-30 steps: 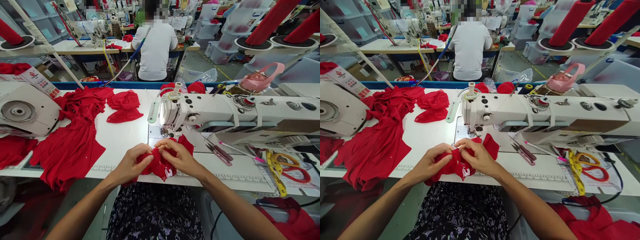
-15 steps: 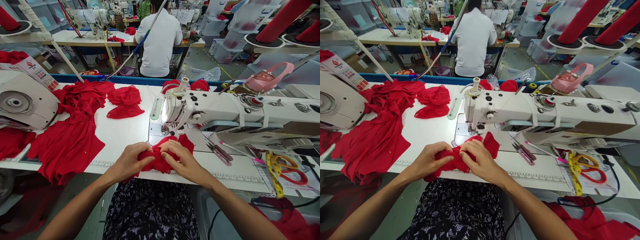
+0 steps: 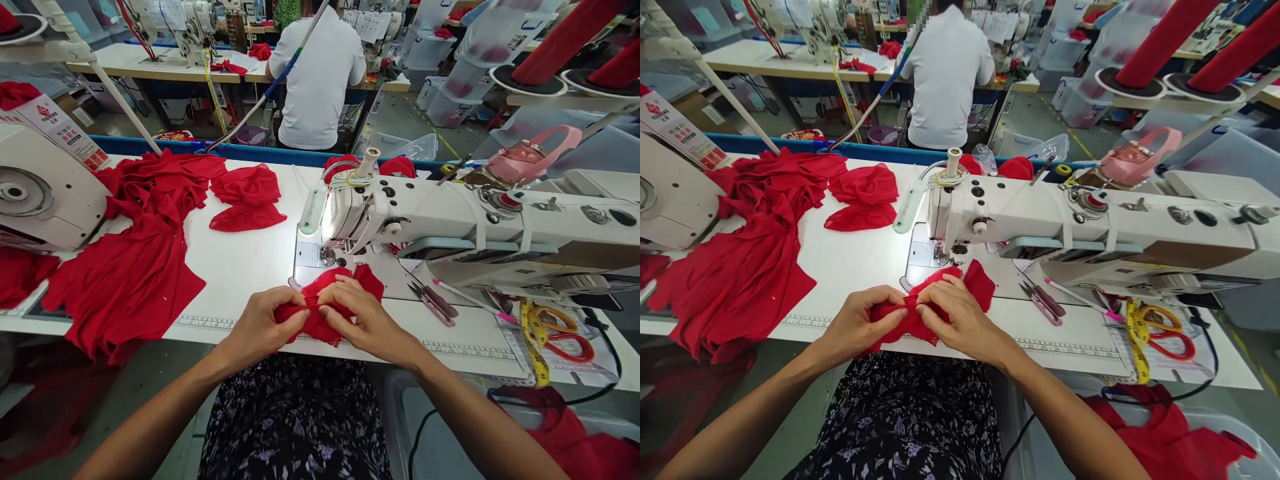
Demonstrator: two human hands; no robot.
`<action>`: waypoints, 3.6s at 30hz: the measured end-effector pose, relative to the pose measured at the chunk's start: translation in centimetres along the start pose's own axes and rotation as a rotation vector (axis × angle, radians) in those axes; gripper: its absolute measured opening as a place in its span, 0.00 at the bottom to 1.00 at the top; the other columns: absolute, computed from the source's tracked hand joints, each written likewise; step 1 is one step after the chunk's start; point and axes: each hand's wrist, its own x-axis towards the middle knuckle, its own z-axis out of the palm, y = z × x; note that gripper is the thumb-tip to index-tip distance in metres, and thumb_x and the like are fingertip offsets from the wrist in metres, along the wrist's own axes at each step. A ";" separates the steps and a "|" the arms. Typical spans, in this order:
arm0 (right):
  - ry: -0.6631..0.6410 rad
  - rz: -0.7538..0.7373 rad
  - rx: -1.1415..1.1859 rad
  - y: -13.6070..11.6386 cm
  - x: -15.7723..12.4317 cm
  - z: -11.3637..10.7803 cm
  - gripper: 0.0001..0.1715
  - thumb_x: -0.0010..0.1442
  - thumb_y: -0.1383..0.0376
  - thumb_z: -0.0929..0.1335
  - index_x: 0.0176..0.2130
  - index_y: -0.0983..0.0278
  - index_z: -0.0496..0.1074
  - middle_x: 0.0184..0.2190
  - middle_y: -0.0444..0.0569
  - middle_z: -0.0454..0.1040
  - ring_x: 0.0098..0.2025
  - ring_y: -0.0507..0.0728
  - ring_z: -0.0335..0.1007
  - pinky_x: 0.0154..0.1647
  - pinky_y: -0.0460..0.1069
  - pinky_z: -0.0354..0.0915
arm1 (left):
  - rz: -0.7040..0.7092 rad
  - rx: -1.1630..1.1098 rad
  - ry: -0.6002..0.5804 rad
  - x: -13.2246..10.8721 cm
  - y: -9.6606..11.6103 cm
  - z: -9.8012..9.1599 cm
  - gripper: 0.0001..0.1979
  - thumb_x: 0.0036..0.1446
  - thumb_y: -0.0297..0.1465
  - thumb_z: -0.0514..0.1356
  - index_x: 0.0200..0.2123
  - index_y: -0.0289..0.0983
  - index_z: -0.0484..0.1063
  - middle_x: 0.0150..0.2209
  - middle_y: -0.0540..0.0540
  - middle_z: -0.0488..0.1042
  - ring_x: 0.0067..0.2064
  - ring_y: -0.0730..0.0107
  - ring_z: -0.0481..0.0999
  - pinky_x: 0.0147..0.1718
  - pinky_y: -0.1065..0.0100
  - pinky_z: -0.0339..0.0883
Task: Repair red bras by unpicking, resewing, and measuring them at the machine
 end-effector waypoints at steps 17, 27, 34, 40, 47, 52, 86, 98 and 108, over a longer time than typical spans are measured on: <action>0.304 0.032 0.084 -1.4 0.4 -0.1 0.03 0.62 0.67 0.67 0.34 0.59 0.69 0.28 0.40 0.74 0.30 0.51 0.69 0.65 0.65 0.56 | 0.385 0.269 0.130 1.3 2.6 -1.1 0.07 0.59 0.27 0.61 0.28 0.37 0.68 0.31 0.50 0.75 0.34 0.71 0.71 0.35 0.68 0.65; 0.222 0.013 0.015 1.4 -1.5 2.5 0.02 0.67 0.66 0.65 0.40 0.59 0.68 0.29 0.38 0.71 0.29 0.49 0.66 0.67 0.66 0.54 | 0.194 0.032 0.044 0.8 -2.2 0.7 0.05 0.59 0.28 0.62 0.30 0.37 0.69 0.32 0.49 0.73 0.36 0.71 0.72 0.37 0.68 0.67; 0.257 -0.055 -0.069 1.3 -1.6 2.6 0.04 0.66 0.68 0.65 0.41 0.59 0.67 0.29 0.39 0.72 0.30 0.50 0.67 0.66 0.66 0.55 | 0.245 0.059 0.040 0.6 -2.2 0.7 0.02 0.61 0.29 0.63 0.35 0.38 0.73 0.33 0.49 0.74 0.35 0.72 0.72 0.35 0.69 0.67; 0.256 -0.126 -0.155 1.6 -2.1 2.8 0.08 0.65 0.71 0.65 0.43 0.58 0.68 0.31 0.41 0.75 0.32 0.52 0.71 0.66 0.68 0.52 | 0.218 0.066 0.060 -0.3 -2.3 1.5 0.03 0.59 0.30 0.64 0.35 0.39 0.73 0.33 0.49 0.75 0.35 0.71 0.73 0.36 0.67 0.68; 0.207 -0.164 -0.109 1.6 -2.4 2.4 0.12 0.63 0.73 0.65 0.43 0.57 0.68 0.34 0.41 0.78 0.36 0.53 0.73 0.66 0.67 0.51 | 0.427 0.245 0.169 -0.7 -2.4 2.2 0.07 0.59 0.21 0.60 0.35 0.40 0.69 0.34 0.50 0.77 0.33 0.72 0.70 0.33 0.67 0.66; 0.229 -0.208 -0.101 2.0 -3.0 2.8 0.15 0.60 0.75 0.66 0.42 0.56 0.68 0.37 0.42 0.79 0.39 0.54 0.75 0.65 0.67 0.54 | 0.586 0.397 0.193 -1.1 -2.4 2.3 0.13 0.57 0.18 0.62 0.41 0.40 0.69 0.39 0.49 0.80 0.34 0.70 0.69 0.34 0.67 0.67; 0.585 -0.271 -0.370 2.6 -4.8 5.2 0.15 0.56 0.76 0.71 0.39 0.55 0.74 0.31 0.40 0.75 0.37 0.53 0.70 0.60 0.65 0.61 | 0.829 0.643 0.576 -2.1 -6.3 4.8 0.14 0.51 0.17 0.65 0.39 0.38 0.75 0.50 0.41 0.63 0.40 0.68 0.69 0.34 0.66 0.66; 0.590 -0.315 -0.394 2.3 -4.7 5.2 0.16 0.55 0.76 0.71 0.39 0.55 0.74 0.30 0.39 0.75 0.37 0.54 0.70 0.60 0.65 0.60 | 0.876 0.637 0.583 -2.2 -6.0 4.7 0.14 0.50 0.16 0.66 0.38 0.38 0.77 0.47 0.43 0.63 0.38 0.71 0.68 0.32 0.66 0.65; 0.178 -0.098 -0.059 1.1 -2.1 0.5 0.10 0.66 0.68 0.67 0.47 0.58 0.71 0.44 0.48 0.74 0.48 0.57 0.67 0.54 0.59 0.61 | 0.568 0.281 0.378 -1.0 -3.9 3.8 0.09 0.55 0.18 0.63 0.33 0.39 0.76 0.53 0.45 0.60 0.34 0.76 0.64 0.30 0.68 0.66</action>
